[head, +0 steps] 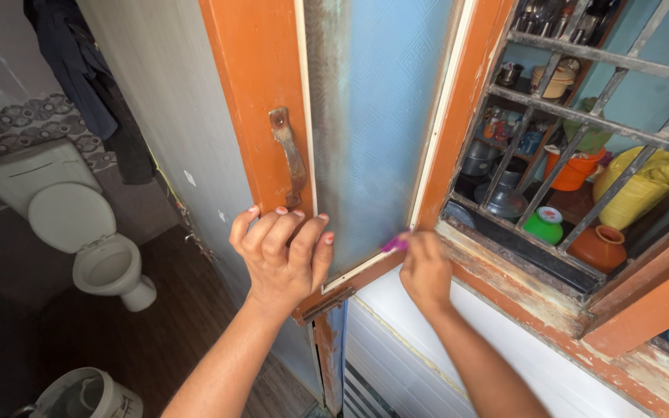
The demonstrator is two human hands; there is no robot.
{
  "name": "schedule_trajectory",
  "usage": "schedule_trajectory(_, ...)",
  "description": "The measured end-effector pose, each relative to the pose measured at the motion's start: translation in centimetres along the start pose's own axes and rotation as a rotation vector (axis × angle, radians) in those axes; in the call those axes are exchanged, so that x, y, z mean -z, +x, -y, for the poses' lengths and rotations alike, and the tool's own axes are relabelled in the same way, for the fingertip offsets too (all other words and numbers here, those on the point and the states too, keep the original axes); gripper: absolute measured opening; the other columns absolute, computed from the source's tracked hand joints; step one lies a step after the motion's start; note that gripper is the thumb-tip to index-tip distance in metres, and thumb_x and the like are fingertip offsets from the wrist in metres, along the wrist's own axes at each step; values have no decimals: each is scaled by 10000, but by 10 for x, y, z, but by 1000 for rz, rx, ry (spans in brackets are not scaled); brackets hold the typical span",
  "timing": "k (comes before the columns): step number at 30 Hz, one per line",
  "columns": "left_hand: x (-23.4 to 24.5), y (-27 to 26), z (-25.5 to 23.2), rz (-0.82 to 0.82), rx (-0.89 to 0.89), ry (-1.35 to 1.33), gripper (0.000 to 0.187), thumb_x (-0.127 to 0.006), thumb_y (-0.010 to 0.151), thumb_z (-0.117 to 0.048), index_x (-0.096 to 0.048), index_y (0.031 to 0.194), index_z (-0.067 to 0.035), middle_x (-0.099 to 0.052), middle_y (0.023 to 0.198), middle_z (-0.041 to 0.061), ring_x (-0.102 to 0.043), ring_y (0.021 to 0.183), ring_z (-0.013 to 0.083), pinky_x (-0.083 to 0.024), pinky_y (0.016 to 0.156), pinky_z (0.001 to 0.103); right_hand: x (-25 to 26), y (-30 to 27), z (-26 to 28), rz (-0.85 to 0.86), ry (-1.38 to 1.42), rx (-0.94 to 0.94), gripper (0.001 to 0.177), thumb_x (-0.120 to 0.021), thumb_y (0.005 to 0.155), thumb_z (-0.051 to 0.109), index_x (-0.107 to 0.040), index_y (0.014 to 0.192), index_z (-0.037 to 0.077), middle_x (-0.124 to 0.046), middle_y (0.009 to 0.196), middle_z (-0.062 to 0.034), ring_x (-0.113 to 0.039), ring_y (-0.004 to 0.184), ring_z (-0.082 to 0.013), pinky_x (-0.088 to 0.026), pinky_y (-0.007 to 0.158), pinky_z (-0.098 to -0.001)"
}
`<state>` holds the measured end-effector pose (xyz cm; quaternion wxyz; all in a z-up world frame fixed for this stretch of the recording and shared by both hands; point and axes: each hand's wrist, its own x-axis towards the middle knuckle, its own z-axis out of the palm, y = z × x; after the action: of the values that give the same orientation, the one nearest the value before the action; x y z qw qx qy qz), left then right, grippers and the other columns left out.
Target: The person cleans a wooden-framed window with frosted glass using a purple cloth. They wipe the frame and glass repeatedly, occasionally spraying a cleaning solution from a pink-capped bottle onto the cloth before continuing to wipe the surface.
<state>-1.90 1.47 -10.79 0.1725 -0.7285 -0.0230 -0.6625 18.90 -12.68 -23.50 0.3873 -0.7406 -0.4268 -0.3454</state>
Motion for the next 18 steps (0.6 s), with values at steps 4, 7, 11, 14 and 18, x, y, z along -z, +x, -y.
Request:
schedule_trajectory(4,-3,-2,0,-6,-4,3,181,-720,977,-264,-666,1140,-207,-498,1146,17,-462,1164,214,-333,1116,491,1,25,23,-271,372,-41,360,-573,883,-110,-693,1162,83,-616,1174,-113,-637,1096,-290,-539,919,-399)
schedule_trajectory(7,-3,-4,-1,1,4,-13,182,-724,971,-255,-663,1135,-206,-497,1139,20,-468,1152,218,-331,1122,494,-7,34,28,-258,319,123,369,-583,759,-120,-711,1050,68,-627,1148,-132,-612,1071,-328,-524,909,-417)
schedule_trajectory(11,-3,-4,-2,-8,23,-9,181,-726,959,-251,-658,1121,-205,-509,1122,16,-486,1128,213,-332,1124,493,-18,17,26,-207,215,323,324,-651,693,-72,-707,986,53,-630,1073,-124,-614,1043,-327,-527,901,-421)
schedule_trajectory(14,-5,-4,-3,-15,23,-9,172,-729,957,-243,-659,1109,-206,-518,1113,9,-494,1120,209,-331,1125,494,-18,0,12,-102,159,414,308,-655,715,-72,-707,995,46,-641,1077,-113,-631,1047,-310,-557,921,-414)
schedule_trajectory(18,-3,-4,0,-3,-8,-11,176,-742,948,-230,-669,1103,-190,-520,1104,14,-501,1109,207,-326,1123,501,0,0,-13,-86,225,406,275,-656,684,-17,-715,941,60,-632,1004,-127,-621,967,-321,-544,832,-437)
